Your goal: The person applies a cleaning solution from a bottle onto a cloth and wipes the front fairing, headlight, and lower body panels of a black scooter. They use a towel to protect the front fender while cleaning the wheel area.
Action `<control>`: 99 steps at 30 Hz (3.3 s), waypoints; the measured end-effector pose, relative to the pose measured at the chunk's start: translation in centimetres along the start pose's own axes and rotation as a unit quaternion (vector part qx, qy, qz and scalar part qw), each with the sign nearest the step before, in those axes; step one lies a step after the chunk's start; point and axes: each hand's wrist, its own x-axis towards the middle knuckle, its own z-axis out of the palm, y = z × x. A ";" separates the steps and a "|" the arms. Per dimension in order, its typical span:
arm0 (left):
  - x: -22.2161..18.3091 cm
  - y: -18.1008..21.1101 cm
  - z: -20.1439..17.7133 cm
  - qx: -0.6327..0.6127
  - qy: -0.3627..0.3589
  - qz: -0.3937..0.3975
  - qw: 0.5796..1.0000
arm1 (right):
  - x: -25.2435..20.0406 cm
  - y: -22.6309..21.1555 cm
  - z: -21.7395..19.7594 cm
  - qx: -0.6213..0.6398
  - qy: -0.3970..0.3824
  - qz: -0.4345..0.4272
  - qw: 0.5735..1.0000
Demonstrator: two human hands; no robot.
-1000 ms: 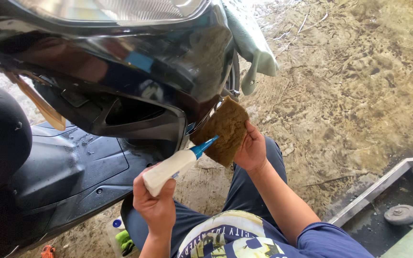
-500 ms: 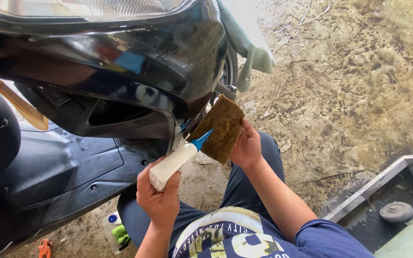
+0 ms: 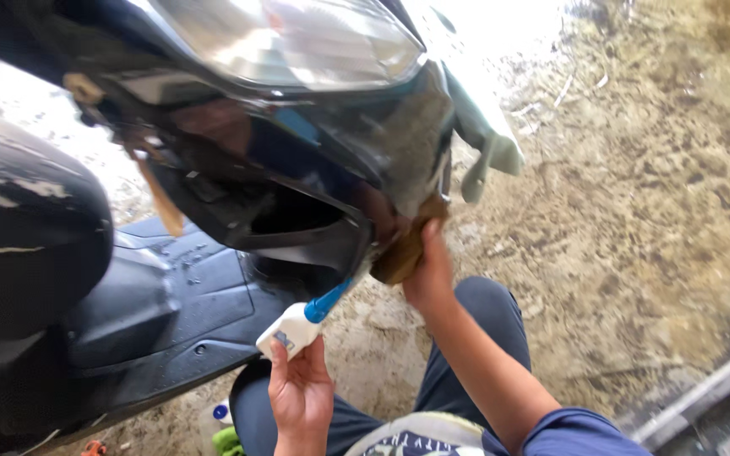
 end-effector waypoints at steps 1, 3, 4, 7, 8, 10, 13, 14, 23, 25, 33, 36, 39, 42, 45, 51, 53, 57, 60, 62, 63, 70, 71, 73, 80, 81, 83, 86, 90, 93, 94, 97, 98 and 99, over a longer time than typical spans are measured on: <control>0.0 0.5 -0.1 -0.009 0.003 0.003 1.000 | 0.1 1.6 -1.6 0.009 -0.013 0.034 0.999; 0.2 1.4 0.0 -0.027 0.013 0.007 1.000 | 0.3 5.4 -4.6 -0.067 0.002 0.147 0.987; 0.5 1.6 0.1 -0.030 0.011 0.009 0.999 | 0.7 7.0 -5.8 -0.150 0.029 0.222 0.963; 0.6 2.0 0.1 -0.035 0.011 0.004 0.999 | 1.5 7.5 -7.1 -0.733 -0.127 0.124 0.657; 0.5 2.1 0.1 -0.039 0.006 0.000 0.999 | 2.1 5.9 -6.6 -0.747 -0.127 0.130 0.639; 0.7 2.6 0.4 -0.029 0.008 0.008 1.000 | 3.4 1.0 -4.9 -0.406 -0.143 0.196 0.881; 1.3 3.2 0.4 -0.017 0.017 0.027 0.999 | 3.1 0.5 -3.2 -0.327 -0.140 0.228 0.906; 1.7 3.3 0.5 -0.029 0.009 0.023 0.999 | 2.9 1.8 -3.3 -0.492 -0.137 0.221 0.831; 4.2 3.1 1.0 -0.073 -0.023 -0.013 0.997 | 5.5 5.3 -5.3 -0.703 -0.194 0.209 0.651; 4.4 3.1 0.9 -0.066 -0.013 -0.007 0.998 | 6.1 5.3 -4.9 -0.694 -0.202 0.215 0.657; 4.0 4.0 0.7 -0.064 -0.041 0.001 0.997 | 7.8 15.9 -6.1 -0.655 -0.216 0.171 0.704; 2.9 4.3 0.4 -0.073 -0.025 0.010 0.997 | 8.2 11.4 -4.9 -0.638 -0.256 0.190 0.701; 2.6 4.8 -0.3 -0.081 -0.033 0.008 0.996 | 6.9 2.9 -3.6 -0.457 -0.311 0.261 0.791; 2.7 5.2 -0.8 -0.092 -0.022 0.022 0.995 | 7.3 4.2 -2.8 -0.531 -0.377 0.087 0.754; 2.5 5.6 -1.4 -0.115 -0.044 0.021 0.992 | 8.5 11.6 -3.8 -0.652 -0.283 0.144 0.688; 1.8 5.2 -1.4 -0.101 -0.002 0.030 0.994 | 8.3 6.3 -6.9 -0.657 -0.332 0.208 0.645; 2.0 5.2 -1.4 -0.101 -0.012 0.023 0.995 | 8.9 0.6 -7.5 -0.653 -0.340 0.211 0.643; 2.5 5.5 -1.0 -0.108 -0.010 0.016 0.994 | 8.4 1.2 -9.1 -0.734 -0.307 0.171 0.581; 2.4 5.8 -0.6 -0.107 -0.019 0.008 0.994 | 6.8 10.3 -10.1 -0.807 -0.232 0.118 0.530; 2.1 5.6 -0.4 -0.096 -0.016 0.010 0.995 | 7.3 11.8 -10.0 -0.731 -0.271 0.160 0.606; 2.0 5.6 -0.2 -0.091 -0.015 0.009 0.996 | 7.3 10.6 -9.8 -0.706 -0.272 0.176 0.630; 2.0 4.7 -0.3 -0.108 -0.045 -0.012 0.993 | 5.6 -2.8 -3.8 -0.121 -0.181 0.201 0.955; 2.0 4.6 -0.3 -0.114 -0.049 -0.015 0.992 | 5.0 -1.1 -3.3 -0.038 -0.182 0.209 0.960; 1.6 4.7 -0.3 -0.117 -0.053 -0.017 0.992 | 3.6 2.2 -3.4 0.108 -0.217 0.192 0.951; 0.2 5.7 -1.1 -0.112 -0.054 0.003 0.992 | 7.1 3.6 -11.0 -0.766 -0.372 0.111 0.512; 0.0 5.8 -1.2 -0.123 -0.055 0.006 0.991 | 7.1 6.0 -11.6 -0.777 -0.375 0.137 0.486; -0.1 5.9 -1.5 -0.130 -0.070 0.015 0.989 | 6.8 11.6 -11.9 -0.696 -0.317 0.241 0.598; 0.6 6.0 -2.3 -0.129 -0.081 0.030 0.988 | 7.6 17.6 -10.2 -0.655 -0.291 0.223 0.661; 1.5 6.5 -4.9 -0.123 -0.083 0.055 0.987 | 8.2 17.1 -7.3 -0.647 -0.333 0.217 0.651; 3.1 7.3 -8.0 -0.127 -0.098 0.072 0.984 | 5.8 12.7 -7.1 -0.631 -0.379 0.238 0.634; 4.0 7.6 -9.0 -0.141 -0.115 0.071 0.981 | 6.2 12.5 -6.8 -0.637 -0.384 0.234 0.626; 5.2 8.0 -12.4 -0.166 -0.125 0.070 0.976 | 9.3 15.8 -7.1 -0.672 -0.370 0.216 0.605; 5.6 7.8 -13.5 -0.169 -0.109 0.076 0.977 | 10.8 17.8 -7.2 -0.679 -0.359 0.210 0.605; 6.2 8.0 -14.5 -0.169 -0.097 0.084 0.977 | 12.0 20.0 -7.3 -0.682 -0.350 0.204 0.609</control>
